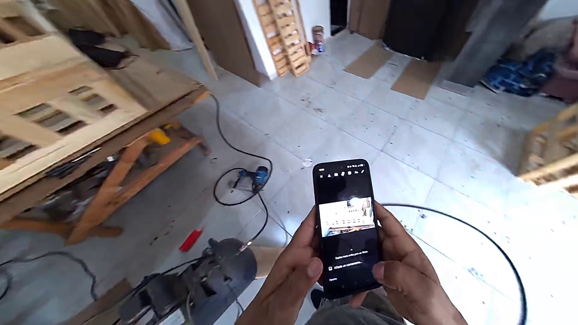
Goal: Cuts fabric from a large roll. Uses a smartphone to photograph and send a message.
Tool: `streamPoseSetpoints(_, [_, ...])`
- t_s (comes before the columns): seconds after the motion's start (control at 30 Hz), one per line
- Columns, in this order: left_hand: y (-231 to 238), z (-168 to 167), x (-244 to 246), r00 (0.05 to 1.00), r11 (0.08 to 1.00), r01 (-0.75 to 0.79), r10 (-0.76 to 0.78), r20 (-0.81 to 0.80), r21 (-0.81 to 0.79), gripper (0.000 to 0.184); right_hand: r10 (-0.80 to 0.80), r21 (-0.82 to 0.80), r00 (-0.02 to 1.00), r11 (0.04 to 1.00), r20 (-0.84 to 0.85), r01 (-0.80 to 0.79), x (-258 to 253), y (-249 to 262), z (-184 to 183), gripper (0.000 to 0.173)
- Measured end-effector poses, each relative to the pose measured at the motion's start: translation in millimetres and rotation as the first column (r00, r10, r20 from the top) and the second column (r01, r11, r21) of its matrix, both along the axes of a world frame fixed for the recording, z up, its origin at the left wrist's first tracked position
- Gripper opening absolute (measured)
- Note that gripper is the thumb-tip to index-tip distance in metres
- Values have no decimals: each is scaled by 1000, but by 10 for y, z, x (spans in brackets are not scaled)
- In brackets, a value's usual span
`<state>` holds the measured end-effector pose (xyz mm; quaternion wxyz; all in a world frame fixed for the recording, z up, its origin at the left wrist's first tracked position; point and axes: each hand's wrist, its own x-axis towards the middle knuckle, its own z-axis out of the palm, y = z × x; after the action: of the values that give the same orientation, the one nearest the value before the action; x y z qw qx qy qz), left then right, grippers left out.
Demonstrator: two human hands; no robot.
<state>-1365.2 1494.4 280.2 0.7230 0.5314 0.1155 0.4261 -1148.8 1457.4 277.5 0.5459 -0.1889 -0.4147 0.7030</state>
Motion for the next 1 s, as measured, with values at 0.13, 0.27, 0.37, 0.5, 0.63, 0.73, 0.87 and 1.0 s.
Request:
streamPoseSetpoints(0.13, [219,19,661,996,996,89,-89,13,-18,75,-58,14,998,998,-11,59,611,-17,-5,85])
streamPoseSetpoints(0.27, [402,10,1318,971,968,234,-228,73,-88,72,-91,43,996,995,7,91,1286,-16,6,90])
streamPoseSetpoints(0.37, [501,2,1820,951,946,305,-299,74,-105,70,-171,50,985,984,28,169,1728,-73,3,90])
streamPoseSetpoints(0.5, [616,42,2495,903,895,428,-421,83,-125,71,-372,46,926,928,72,369,2182,-206,27,85])
streamPoseSetpoints(0.63, [689,15,3193,838,832,545,-543,47,-102,74,-609,41,783,792,128,609,2547,-366,-9,80])
streamPoseSetpoints(0.73, [740,-38,3733,771,765,635,-636,25,-106,75,-741,48,648,664,174,747,2866,-468,-59,77])
streamPoseSetpoints(0.87, [782,-144,4498,687,672,721,-725,48,-170,73,-802,15,582,589,134,808,3398,-605,-110,79])
streamPoseSetpoints(1.0, [832,-251,5364,572,549,814,-815,96,-187,78,-855,15,511,514,88,857,4062,-689,-221,78])
